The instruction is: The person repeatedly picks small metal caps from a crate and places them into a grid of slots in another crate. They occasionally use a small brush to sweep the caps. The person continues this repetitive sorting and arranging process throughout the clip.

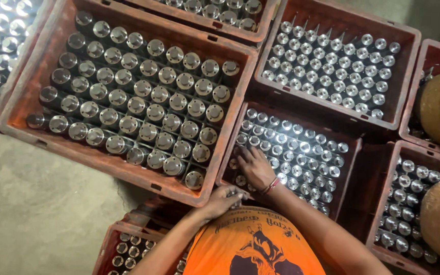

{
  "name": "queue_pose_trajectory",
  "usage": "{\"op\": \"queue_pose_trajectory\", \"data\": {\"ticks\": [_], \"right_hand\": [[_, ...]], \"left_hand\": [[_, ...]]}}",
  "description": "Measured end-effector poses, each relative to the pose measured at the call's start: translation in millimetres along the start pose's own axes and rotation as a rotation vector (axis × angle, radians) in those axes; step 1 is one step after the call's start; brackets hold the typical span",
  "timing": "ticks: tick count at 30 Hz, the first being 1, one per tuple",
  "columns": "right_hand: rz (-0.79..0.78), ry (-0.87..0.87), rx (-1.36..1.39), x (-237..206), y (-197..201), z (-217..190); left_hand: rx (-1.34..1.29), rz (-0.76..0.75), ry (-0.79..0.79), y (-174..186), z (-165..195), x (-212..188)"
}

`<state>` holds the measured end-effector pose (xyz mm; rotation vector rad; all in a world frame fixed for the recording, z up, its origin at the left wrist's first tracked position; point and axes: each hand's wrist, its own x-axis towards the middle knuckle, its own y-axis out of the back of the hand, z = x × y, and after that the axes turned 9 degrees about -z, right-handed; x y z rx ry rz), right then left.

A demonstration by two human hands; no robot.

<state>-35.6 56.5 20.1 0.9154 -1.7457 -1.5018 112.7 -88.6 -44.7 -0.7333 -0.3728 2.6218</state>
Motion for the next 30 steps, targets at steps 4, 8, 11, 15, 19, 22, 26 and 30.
{"op": "queue_pose_trajectory", "data": {"ticks": [4, 8, 11, 15, 19, 22, 26, 30], "right_hand": [[-0.223, -0.116, 0.086, 9.5, 17.5, 4.9], [-0.275, -0.160, 0.678, -1.2, 51.5, -0.7], [-0.242, -0.079, 1.012, -24.5, 73.2, -16.7], [-0.209, -0.072, 1.109, -36.1, 88.0, -25.2], [-0.198, 0.037, 0.806, -29.9, 92.7, -28.3], [-0.184, 0.013, 0.825, -28.0, 90.2, -27.1], [0.002, -0.132, 0.807, -14.6, 66.6, -16.1], [0.102, -0.171, 0.609, 6.4, 29.0, -13.1]], "left_hand": [[-0.072, -0.014, 0.081, 2.2, 3.3, 4.9], [-0.210, -0.016, 0.089, 6.5, 4.7, 6.5], [-0.205, 0.032, 0.097, 9.2, -1.7, 4.6], [-0.184, -0.020, 0.081, 9.3, -15.8, 6.6], [-0.170, -0.077, 0.014, 8.4, -24.8, 12.9], [-0.183, -0.046, 0.022, 12.2, -26.7, 10.5], [-0.105, -0.002, 0.053, 13.6, -26.9, 1.5], [-0.033, -0.016, -0.066, 7.3, -24.8, -2.2]]}}
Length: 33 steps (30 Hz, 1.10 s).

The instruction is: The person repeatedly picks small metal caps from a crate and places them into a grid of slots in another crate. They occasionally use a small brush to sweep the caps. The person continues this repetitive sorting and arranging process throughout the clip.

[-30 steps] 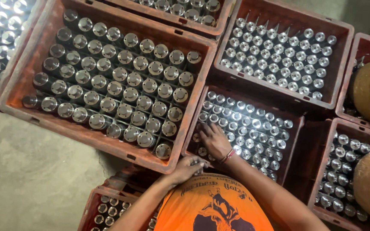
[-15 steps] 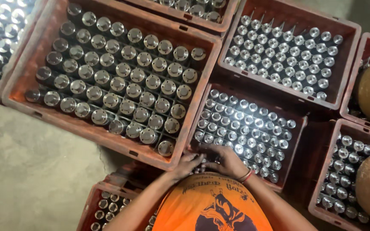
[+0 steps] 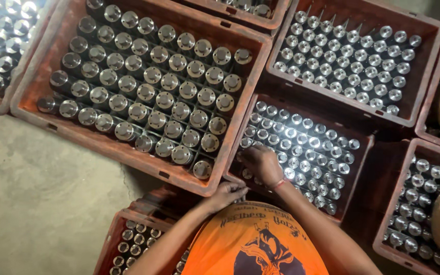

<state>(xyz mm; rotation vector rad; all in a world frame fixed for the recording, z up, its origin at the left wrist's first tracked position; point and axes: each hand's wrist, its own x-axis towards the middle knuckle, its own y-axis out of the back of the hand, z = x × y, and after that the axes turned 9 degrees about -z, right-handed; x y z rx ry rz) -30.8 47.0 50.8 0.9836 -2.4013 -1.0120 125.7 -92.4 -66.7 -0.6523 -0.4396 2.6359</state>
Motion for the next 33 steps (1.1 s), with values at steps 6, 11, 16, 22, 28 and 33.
{"op": "queue_pose_trajectory", "data": {"ticks": [6, 11, 16, 22, 28, 33], "right_hand": [[-0.254, 0.116, -0.237, -9.6, -22.0, -0.4], [-0.277, 0.074, -0.515, -24.0, -5.0, -12.3], [-0.451, -0.236, -0.175, -19.2, 15.8, -16.2], [-0.527, -0.421, 0.567, -51.5, 7.2, -16.0], [-0.298, -0.432, 0.409, -46.7, 1.6, 12.5], [-0.081, -0.146, -0.120, -38.2, -6.0, 16.0]], "left_hand": [[0.164, 0.048, 0.049, 4.2, 3.2, -10.3], [0.092, 0.117, 0.051, 9.9, -6.5, -8.2], [0.365, 0.177, 0.118, 6.4, -10.7, 3.6], [0.811, 0.123, -0.206, 4.8, 12.5, 6.4], [0.592, 0.052, 0.222, -1.1, 28.6, 4.5], [0.314, -0.129, 0.086, 12.2, 12.6, -7.0]]}}
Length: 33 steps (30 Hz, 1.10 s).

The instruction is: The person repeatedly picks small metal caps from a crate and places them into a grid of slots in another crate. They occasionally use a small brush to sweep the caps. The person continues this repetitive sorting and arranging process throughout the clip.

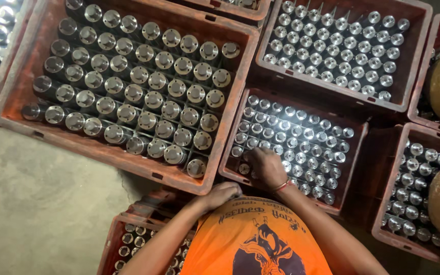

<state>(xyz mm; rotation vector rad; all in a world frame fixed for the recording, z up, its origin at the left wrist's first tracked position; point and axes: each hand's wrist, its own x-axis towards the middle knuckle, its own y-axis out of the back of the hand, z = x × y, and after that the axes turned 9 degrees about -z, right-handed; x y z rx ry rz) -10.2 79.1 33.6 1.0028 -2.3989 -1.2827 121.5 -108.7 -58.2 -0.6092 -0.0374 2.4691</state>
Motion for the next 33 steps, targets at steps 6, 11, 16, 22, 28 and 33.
{"op": "queue_pose_trajectory", "data": {"ticks": [6, 11, 16, 22, 28, 33], "right_hand": [[-0.068, 0.106, -0.261, -6.3, -2.0, -9.4], [-0.182, 0.100, -0.281, -13.0, 19.7, -15.2], [-0.281, -0.054, 0.025, -10.9, 35.7, -27.9], [-0.307, 0.174, 0.416, -18.5, 35.4, -44.1], [-0.426, -0.044, 0.545, -30.0, 33.8, -35.6], [-0.198, -0.097, 0.513, -28.4, 31.1, -17.4]], "left_hand": [[-0.101, -0.003, 0.032, 1.6, -14.8, -13.0], [-0.142, 0.036, 0.093, -1.4, 0.5, -25.1], [-0.277, 0.120, 0.139, -2.4, 2.0, -26.0], [-0.560, 0.294, -0.005, -13.3, -5.7, 3.9], [-0.296, 0.226, 0.056, -16.9, 1.9, 6.8], [-0.613, 0.106, 0.017, -13.6, 4.9, -4.0]]}}
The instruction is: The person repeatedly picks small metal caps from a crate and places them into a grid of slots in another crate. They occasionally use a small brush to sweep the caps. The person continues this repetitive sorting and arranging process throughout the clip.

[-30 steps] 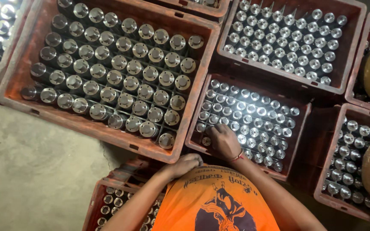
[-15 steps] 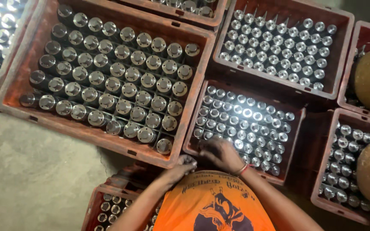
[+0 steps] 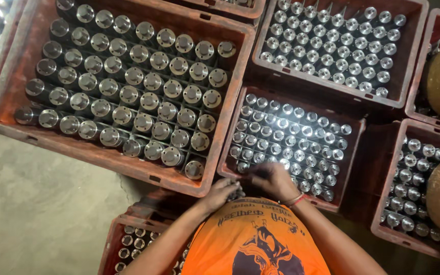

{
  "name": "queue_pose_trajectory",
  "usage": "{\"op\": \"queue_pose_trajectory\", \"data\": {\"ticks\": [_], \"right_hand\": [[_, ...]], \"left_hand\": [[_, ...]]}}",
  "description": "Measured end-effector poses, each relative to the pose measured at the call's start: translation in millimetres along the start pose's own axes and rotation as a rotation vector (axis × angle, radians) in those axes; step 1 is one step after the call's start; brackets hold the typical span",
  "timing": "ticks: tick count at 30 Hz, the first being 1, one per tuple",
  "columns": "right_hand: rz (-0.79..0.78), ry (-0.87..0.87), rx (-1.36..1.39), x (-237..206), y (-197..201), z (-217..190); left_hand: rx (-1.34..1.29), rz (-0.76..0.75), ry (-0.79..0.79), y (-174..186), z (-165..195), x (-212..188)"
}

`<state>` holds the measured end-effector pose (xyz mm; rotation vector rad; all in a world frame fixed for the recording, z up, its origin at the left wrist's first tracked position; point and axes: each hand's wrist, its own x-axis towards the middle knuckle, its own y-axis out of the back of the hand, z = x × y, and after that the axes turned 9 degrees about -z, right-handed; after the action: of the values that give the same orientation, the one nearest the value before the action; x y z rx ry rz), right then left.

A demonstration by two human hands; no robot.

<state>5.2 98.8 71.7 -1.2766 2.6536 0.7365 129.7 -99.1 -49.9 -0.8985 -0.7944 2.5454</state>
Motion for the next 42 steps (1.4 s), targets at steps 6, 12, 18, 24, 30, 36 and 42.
{"op": "queue_pose_trajectory", "data": {"ticks": [6, 12, 18, 24, 30, 36, 42], "right_hand": [[0.210, 0.089, -0.449, 9.5, 7.3, 3.4], [0.209, 0.127, -0.675, -3.8, -2.4, -4.6], [0.160, 0.075, -0.600, -17.6, 12.9, 3.2], [-0.037, 0.346, 0.032, -27.6, 4.1, 9.3], [0.073, 0.227, -0.155, -26.9, 4.5, 7.2], [0.292, -0.139, -0.543, -24.0, 14.7, 12.6], [0.334, -0.008, -0.707, -26.0, -2.4, 24.1]], "left_hand": [[0.060, -0.110, -0.101, 5.7, -0.6, -12.3], [0.184, -0.024, -0.088, -1.6, 3.0, -2.8], [0.320, -0.085, 0.025, -10.6, 17.6, 4.7], [0.367, -0.157, -0.017, -23.7, 32.9, 17.6], [0.350, -0.188, 0.150, -20.5, 31.4, 23.2], [0.237, -0.251, -0.009, -5.2, 12.8, 19.7], [0.365, -0.001, 0.103, -4.1, 7.3, 18.1]]}}
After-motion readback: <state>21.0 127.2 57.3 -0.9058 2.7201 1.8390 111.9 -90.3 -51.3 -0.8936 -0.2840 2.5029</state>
